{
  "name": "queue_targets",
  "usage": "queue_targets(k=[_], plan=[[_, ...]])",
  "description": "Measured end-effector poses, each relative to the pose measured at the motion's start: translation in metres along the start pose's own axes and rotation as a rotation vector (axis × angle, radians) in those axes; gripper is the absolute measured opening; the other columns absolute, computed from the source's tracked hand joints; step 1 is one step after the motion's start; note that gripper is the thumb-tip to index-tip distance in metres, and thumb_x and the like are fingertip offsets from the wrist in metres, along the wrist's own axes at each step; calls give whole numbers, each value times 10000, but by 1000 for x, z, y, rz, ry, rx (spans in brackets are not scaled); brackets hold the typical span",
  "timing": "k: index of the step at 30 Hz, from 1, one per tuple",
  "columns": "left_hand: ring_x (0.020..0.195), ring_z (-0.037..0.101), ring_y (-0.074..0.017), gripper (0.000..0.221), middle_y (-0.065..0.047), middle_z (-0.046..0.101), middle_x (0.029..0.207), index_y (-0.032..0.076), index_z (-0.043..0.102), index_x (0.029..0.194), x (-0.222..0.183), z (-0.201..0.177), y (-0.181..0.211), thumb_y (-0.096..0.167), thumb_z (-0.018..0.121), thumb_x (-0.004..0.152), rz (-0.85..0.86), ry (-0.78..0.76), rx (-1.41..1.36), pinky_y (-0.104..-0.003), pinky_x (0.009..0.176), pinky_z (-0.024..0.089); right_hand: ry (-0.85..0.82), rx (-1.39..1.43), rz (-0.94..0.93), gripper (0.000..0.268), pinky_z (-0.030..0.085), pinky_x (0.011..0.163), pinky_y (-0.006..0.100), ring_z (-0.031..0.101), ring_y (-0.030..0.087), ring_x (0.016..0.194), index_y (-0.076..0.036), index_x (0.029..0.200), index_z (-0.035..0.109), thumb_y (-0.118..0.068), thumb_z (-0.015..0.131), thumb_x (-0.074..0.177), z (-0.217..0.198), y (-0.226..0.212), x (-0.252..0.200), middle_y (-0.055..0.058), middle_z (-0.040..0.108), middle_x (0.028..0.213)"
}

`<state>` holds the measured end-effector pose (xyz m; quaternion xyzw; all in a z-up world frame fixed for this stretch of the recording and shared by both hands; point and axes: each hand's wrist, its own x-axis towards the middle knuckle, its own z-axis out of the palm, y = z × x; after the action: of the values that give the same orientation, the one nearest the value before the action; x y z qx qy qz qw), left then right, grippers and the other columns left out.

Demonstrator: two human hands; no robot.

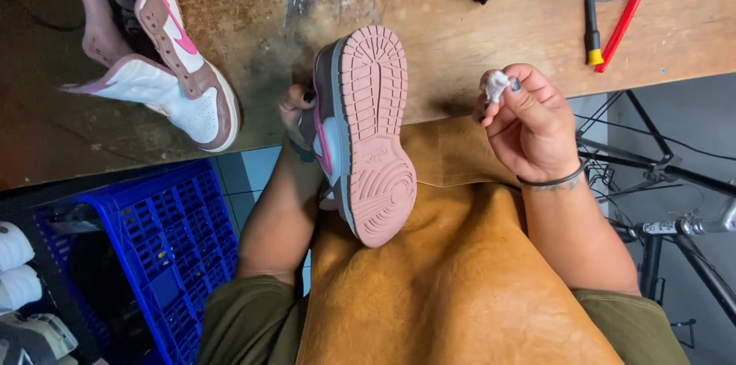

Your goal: Detailing and cleaning the soles and edges of sneakers using cleaning solutions and small tools.

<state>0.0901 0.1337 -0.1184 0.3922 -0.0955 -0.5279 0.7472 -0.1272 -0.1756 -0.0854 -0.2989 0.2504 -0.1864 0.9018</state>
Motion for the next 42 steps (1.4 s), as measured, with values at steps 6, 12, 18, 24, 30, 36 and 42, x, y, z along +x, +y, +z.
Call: queue_targets(k=[6, 12, 18, 24, 30, 36, 42], plan=[[740, 714, -336, 448, -272, 661, 834, -152, 592, 1086, -26, 30, -6, -58, 689, 658, -43, 2, -30, -415, 705, 615, 32, -6, 9, 110, 668, 740, 304, 725, 180, 735, -21, 1075, 604, -109, 644, 1024, -8, -8, -10, 176, 655, 941], [738, 719, -347, 454, -282, 663, 833, -156, 591, 1084, 2, 35, 16, -65, 692, 651, 14, -94, 19, -426, 723, 619, -65, -75, -75, 85, 679, 735, 334, 753, 227, 767, 10, 1035, 609, -60, 640, 997, -25, 0, -24, 183, 646, 934], [735, 724, -357, 459, -292, 666, 832, -159, 590, 1082, 10, 44, 19, -72, 695, 644, 67, -151, 27, -437, 741, 622, -239, -134, -146, 142, 660, 745, 382, 692, 252, 821, 47, 976, 611, -36, 710, 918, -4, -4, -25, 271, 628, 1054], [808, 740, -352, 385, -297, 693, 850, -134, 608, 1028, 28, 55, 20, -18, 711, 675, 86, -296, -51, -406, 803, 601, -262, -103, -173, 90, 650, 763, 380, 729, 258, 804, 60, 997, 598, 2, 655, 959, -5, 2, -13, 247, 608, 992], [770, 734, -332, 389, -275, 687, 832, -123, 611, 1040, 38, 52, 15, -24, 696, 674, 58, -186, -31, -404, 757, 607, -250, -80, -180, 97, 645, 735, 374, 723, 263, 757, 77, 992, 576, 13, 641, 959, -9, 15, -12, 256, 605, 956], [725, 727, -308, 395, -248, 679, 809, -110, 615, 1054, 40, 47, 4, -31, 680, 673, 39, -37, -22, -401, 702, 615, -171, -217, -232, 133, 587, 731, 334, 684, 209, 767, 80, 1040, 605, 20, 683, 950, 6, 10, -9, 199, 624, 934], [626, 664, -250, 394, -201, 646, 743, -79, 627, 1055, 53, 117, 24, -23, 643, 666, -42, 170, 67, -333, 595, 564, -137, -816, -523, 80, 571, 798, 343, 657, 197, 835, 59, 1036, 726, 4, 715, 980, 21, -17, 8, 163, 666, 930]])
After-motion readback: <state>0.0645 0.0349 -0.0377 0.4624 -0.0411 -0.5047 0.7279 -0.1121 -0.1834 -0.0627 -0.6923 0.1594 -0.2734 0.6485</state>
